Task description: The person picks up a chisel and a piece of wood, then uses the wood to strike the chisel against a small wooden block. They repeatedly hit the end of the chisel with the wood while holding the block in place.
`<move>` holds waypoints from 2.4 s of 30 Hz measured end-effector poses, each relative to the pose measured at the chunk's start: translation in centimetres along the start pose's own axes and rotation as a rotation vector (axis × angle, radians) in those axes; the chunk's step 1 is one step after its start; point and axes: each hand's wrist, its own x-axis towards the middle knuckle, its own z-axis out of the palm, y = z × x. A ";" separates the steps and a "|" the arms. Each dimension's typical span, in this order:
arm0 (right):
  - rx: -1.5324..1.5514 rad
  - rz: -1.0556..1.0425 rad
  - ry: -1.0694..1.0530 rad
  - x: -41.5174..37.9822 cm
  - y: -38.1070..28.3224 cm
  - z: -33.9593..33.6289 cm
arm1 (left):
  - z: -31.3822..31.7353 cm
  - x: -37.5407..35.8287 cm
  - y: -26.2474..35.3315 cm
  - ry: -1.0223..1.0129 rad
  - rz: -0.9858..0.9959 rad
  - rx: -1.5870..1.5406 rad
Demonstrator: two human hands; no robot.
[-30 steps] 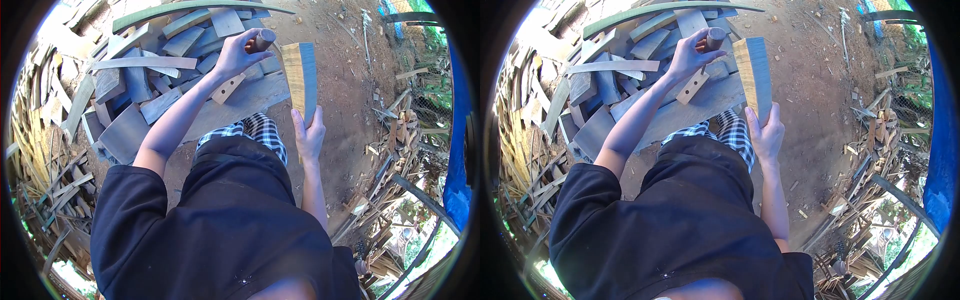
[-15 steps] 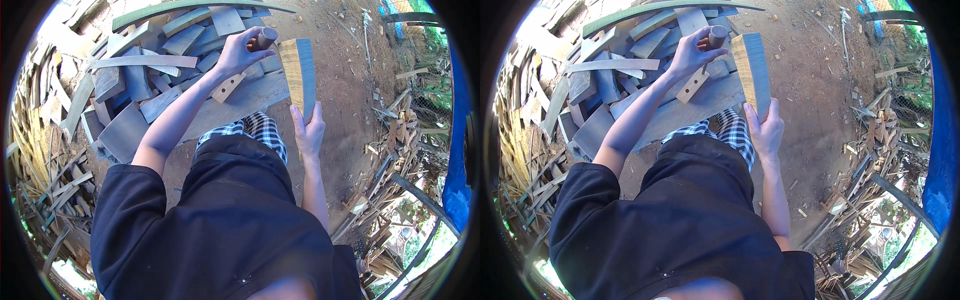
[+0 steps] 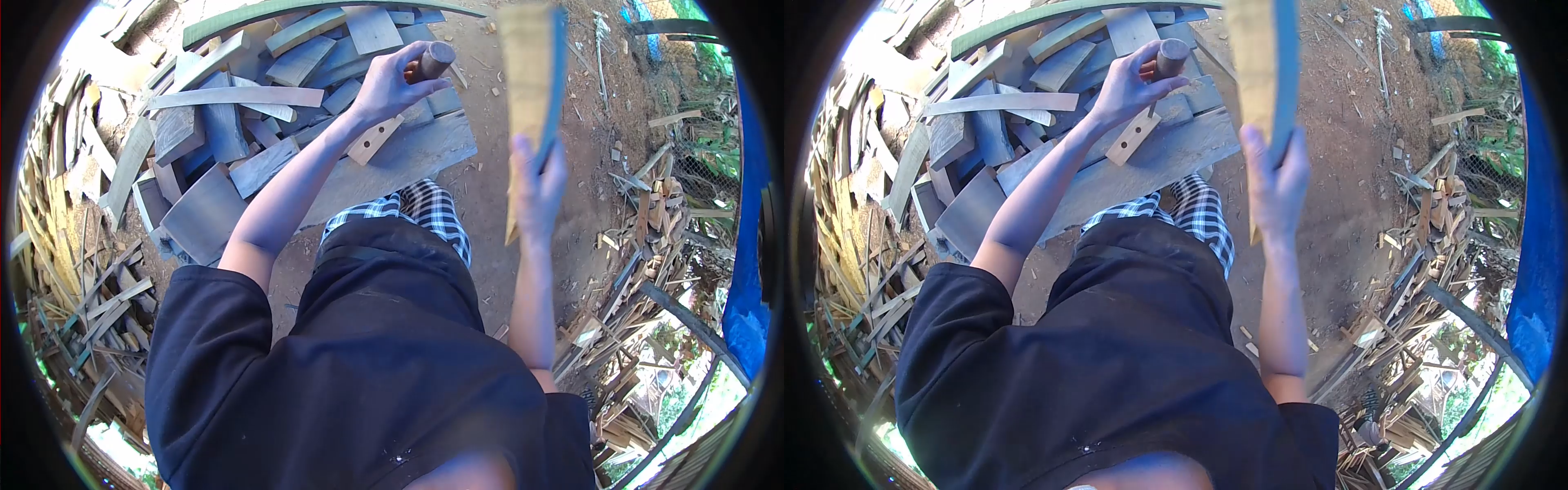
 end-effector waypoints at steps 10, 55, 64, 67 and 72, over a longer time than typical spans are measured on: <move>-0.528 -0.152 -0.407 4.5 -2.4 2.6 | -0.2 -1.6 1.7 -0.045 -0.108 -0.139; -0.084 0.168 -0.117 -0.8 4.1 0.5 | -3.2 -2.6 -3.4 0.505 -0.336 -0.776; -0.031 0.196 -0.116 -0.7 4.5 1.0 | -3.0 -2.7 -1.6 0.573 -0.320 -0.771; -0.066 0.208 -0.125 -0.7 4.7 1.0 | -2.7 -2.7 -2.0 0.538 -0.300 -0.771; -0.047 0.188 -0.117 -1.0 5.3 1.1 | -2.5 -2.9 -2.2 0.484 -0.288 -0.711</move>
